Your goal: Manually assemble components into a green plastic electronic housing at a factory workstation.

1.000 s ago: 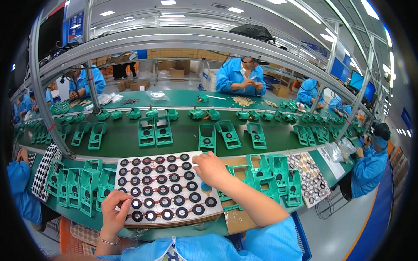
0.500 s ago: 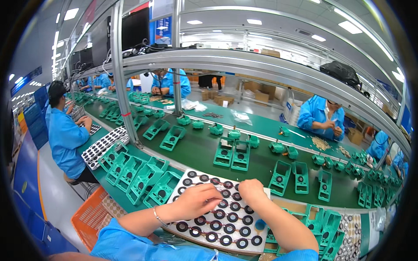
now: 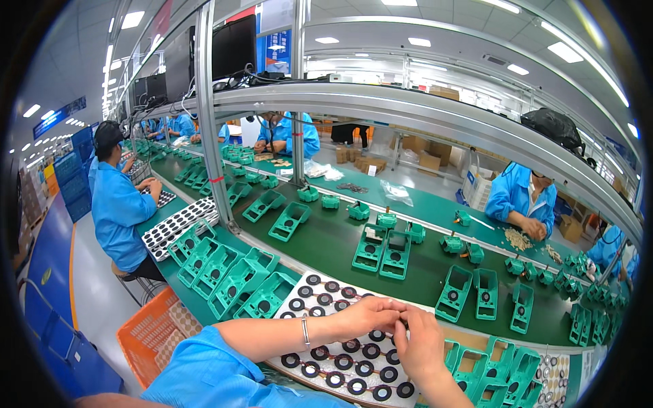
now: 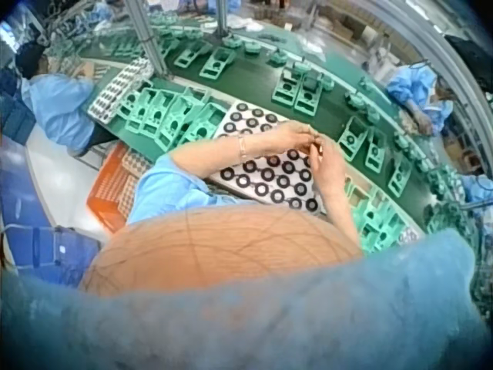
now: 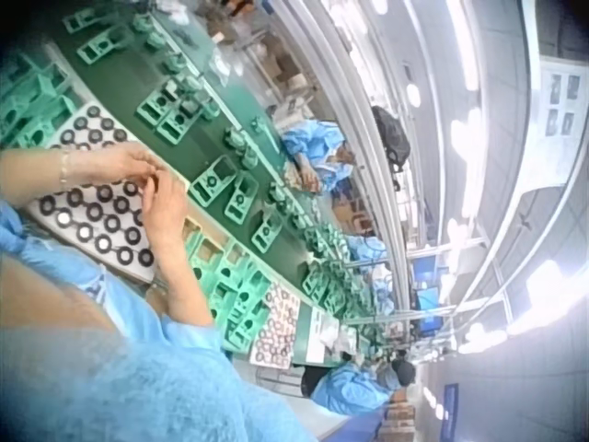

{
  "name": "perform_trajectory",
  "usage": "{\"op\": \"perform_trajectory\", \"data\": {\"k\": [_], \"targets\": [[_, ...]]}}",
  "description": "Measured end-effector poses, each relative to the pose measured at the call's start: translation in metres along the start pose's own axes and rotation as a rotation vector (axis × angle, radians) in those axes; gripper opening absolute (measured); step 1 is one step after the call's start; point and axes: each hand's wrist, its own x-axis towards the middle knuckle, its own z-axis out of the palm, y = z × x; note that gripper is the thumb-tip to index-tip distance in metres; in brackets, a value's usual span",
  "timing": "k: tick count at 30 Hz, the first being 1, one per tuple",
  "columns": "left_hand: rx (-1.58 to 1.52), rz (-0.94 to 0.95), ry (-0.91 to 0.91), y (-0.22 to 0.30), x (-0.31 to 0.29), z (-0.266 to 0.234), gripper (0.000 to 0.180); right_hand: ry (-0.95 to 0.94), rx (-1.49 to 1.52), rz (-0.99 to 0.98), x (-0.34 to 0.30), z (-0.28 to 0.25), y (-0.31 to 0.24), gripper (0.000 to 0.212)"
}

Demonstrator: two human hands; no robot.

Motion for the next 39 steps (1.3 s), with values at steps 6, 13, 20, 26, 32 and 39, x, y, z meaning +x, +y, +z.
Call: {"op": "perform_trajectory", "data": {"k": [6, 13, 20, 26, 32, 39], "targets": [[-0.117, -0.048, -0.005, -0.013, 0.004, -0.004, 0.032, -0.037, -0.046, -0.166, -0.011, -0.008, 0.009, 0.028], [-0.018, -0.099, 0.012, -0.012, 0.003, -0.007, 0.033, -0.103, 0.218, 0.078, -0.012, -0.015, 0.005, 0.032], [-0.139, -0.193, 0.028, -0.002, 0.001, -0.004, 0.021, 0.111, 0.047, -0.018, -0.013, -0.011, 0.019, 0.042], [0.113, -0.134, 0.173, 0.001, -0.004, -0.009, 0.021, 0.019, 0.102, -0.079, -0.005, -0.004, 0.024, 0.04], [0.12, -0.104, 0.144, 0.006, -0.001, -0.001, 0.021, -0.025, 0.13, -0.022, -0.008, -0.011, 0.029, 0.039], [0.183, -0.081, 0.119, -0.003, 0.001, -0.005, 0.015, -0.047, 0.095, -0.045, -0.009, -0.011, 0.027, 0.038]]}}
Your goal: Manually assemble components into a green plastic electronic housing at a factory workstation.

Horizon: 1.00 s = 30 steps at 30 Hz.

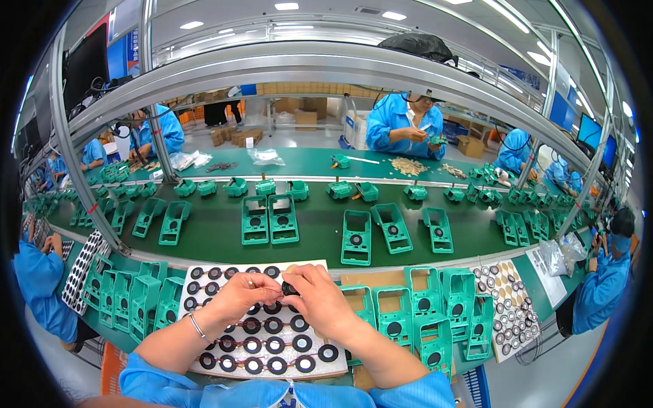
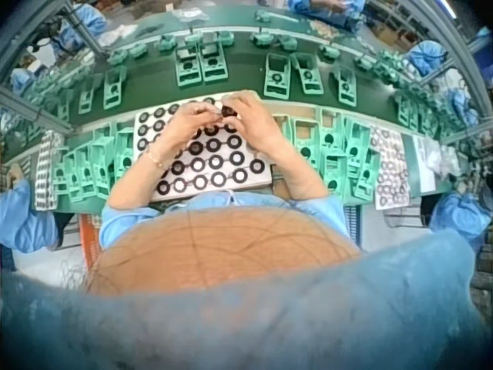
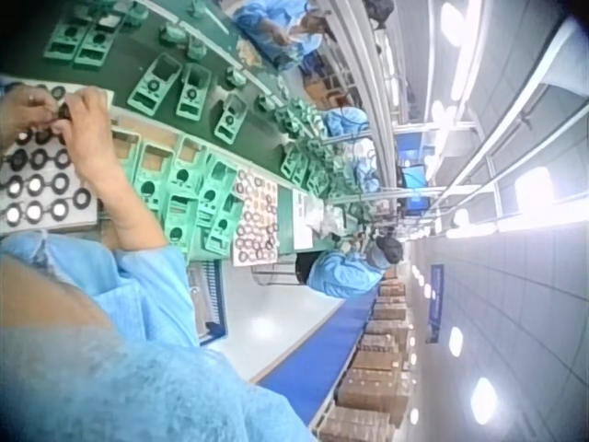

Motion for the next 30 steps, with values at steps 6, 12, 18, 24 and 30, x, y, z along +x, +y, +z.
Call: {"op": "perform_trajectory", "data": {"k": [6, 12, 18, 24, 30], "targets": [[-0.07, -0.155, -0.017, 0.004, 0.014, -0.002, 0.007, 0.02, 0.317, 0.162, -0.001, -0.009, 0.012, 0.034], [0.999, 0.104, -0.045, 0.011, 0.051, -0.008, 0.009, 0.514, 0.669, 0.29, 0.006, -0.038, 0.014, 0.031], [1.571, 0.373, -0.079, -0.003, 0.084, 0.009, 0.011, 0.403, 0.621, 0.257, 0.003, -0.038, 0.016, 0.032], [1.558, 0.452, -0.166, -0.002, 0.097, 0.004, 0.011, 0.365, 0.598, 0.251, 0.008, -0.032, 0.016, 0.034], [1.197, 0.449, 0.23, 0.025, 0.13, -0.056, 0.017, 0.337, 0.626, 0.3, 0.007, -0.034, 0.019, 0.035]]}}
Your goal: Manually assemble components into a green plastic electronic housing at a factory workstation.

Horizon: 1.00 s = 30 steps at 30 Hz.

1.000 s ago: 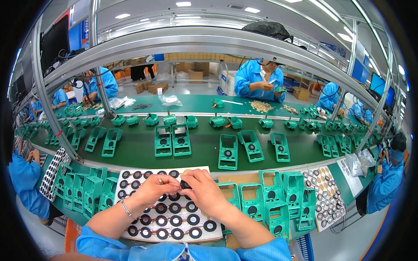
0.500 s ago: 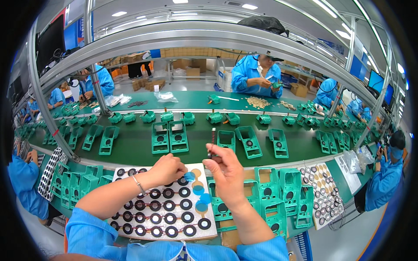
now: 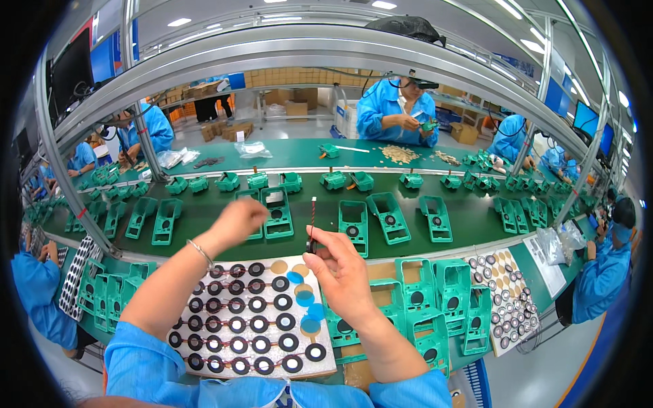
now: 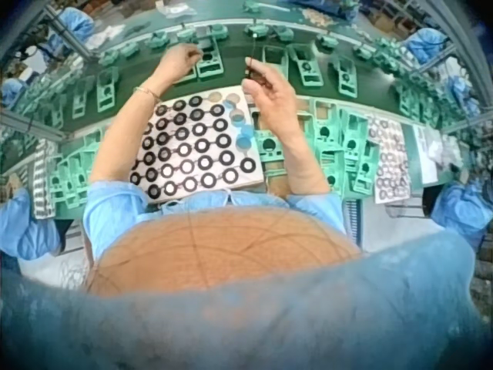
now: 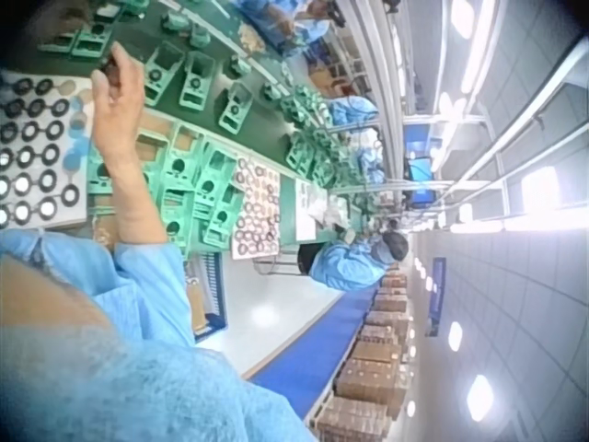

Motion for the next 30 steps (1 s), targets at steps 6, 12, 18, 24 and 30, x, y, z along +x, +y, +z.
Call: {"op": "perform_trajectory", "data": {"k": [6, 12, 18, 24, 30], "targets": [[-0.254, -0.706, -0.058, -0.118, 0.017, 0.019, 0.018, 0.131, -0.28, -0.161, 0.001, 0.002, 0.006, 0.034], [0.166, -0.163, -0.229, -0.114, 0.033, 0.074, 0.043, 0.193, -0.334, -0.213, 0.003, 0.004, 0.008, 0.034], [0.555, -0.105, -0.505, -0.097, 0.013, 0.053, 0.07, 0.155, -0.387, -0.228, 0.004, 0.002, 0.008, 0.034], [0.697, 0.004, -0.776, -0.09, 0.012, 0.013, 0.063, 0.111, -0.419, -0.219, 0.003, 0.003, 0.006, 0.034], [0.082, -0.48, -0.22, -0.133, 0.022, 0.051, 0.038, 0.089, -0.272, -0.172, 0.005, 0.006, 0.013, 0.034]]}}
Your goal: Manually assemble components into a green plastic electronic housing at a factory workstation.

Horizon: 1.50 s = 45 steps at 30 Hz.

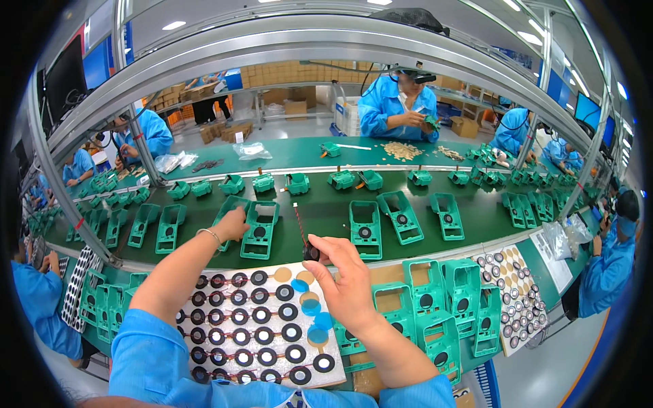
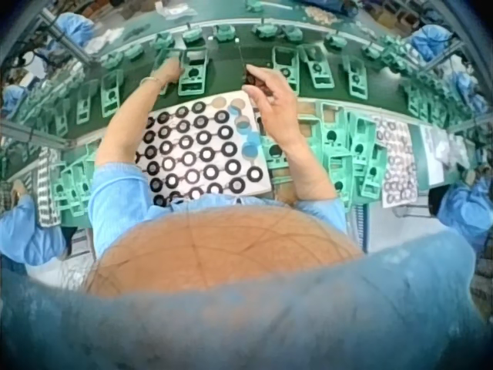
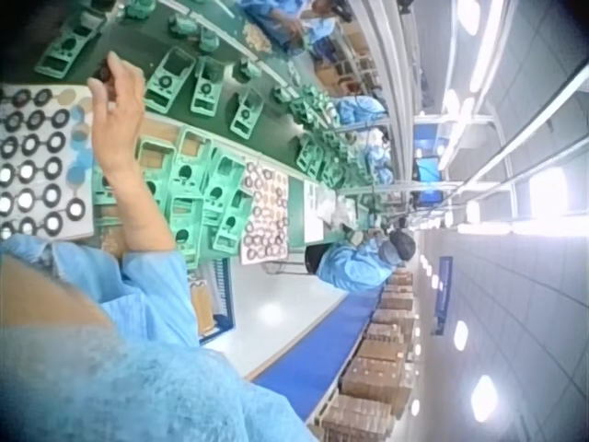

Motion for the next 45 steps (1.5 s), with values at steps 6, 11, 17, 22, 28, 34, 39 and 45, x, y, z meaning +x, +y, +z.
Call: {"op": "perform_trajectory", "data": {"k": [6, 11, 17, 22, 28, 34, 39, 45], "targets": [[-0.022, -0.185, -0.147, 0.014, 0.004, 0.018, 0.016, 0.037, 0.048, 0.086, -0.001, -0.001, 0.014, 0.031], [-0.65, -0.337, -0.162, 0.031, -0.01, -0.004, 0.012, 0.05, -0.064, -0.024, 0.002, 0.0, 0.017, 0.028], [-1.051, -0.129, -0.348, 0.098, -0.09, -0.052, 0.017, 0.071, -0.322, -0.258, 0.003, -0.001, 0.012, 0.031], [-1.077, -0.017, -0.467, 0.118, -0.154, -0.054, 0.023, -0.044, -0.464, -0.451, -0.002, 0.011, 0.007, 0.035], [-1.137, 0.071, -0.404, 0.123, -0.184, -0.049, 0.034, -0.147, -0.518, -0.437, -0.006, 0.015, 0.012, 0.034], [-1.15, 0.128, -0.365, 0.125, -0.193, -0.05, 0.032, -0.17, -0.538, -0.443, -0.007, 0.016, 0.011, 0.034], [-1.173, 0.139, -0.366, 0.126, -0.196, -0.051, 0.031, -0.183, -0.556, -0.442, -0.006, 0.015, 0.009, 0.028], [-1.236, 0.157, -0.353, 0.119, -0.197, -0.05, 0.03, -0.226, -0.516, -0.446, -0.007, 0.02, 0.011, 0.032]]}}
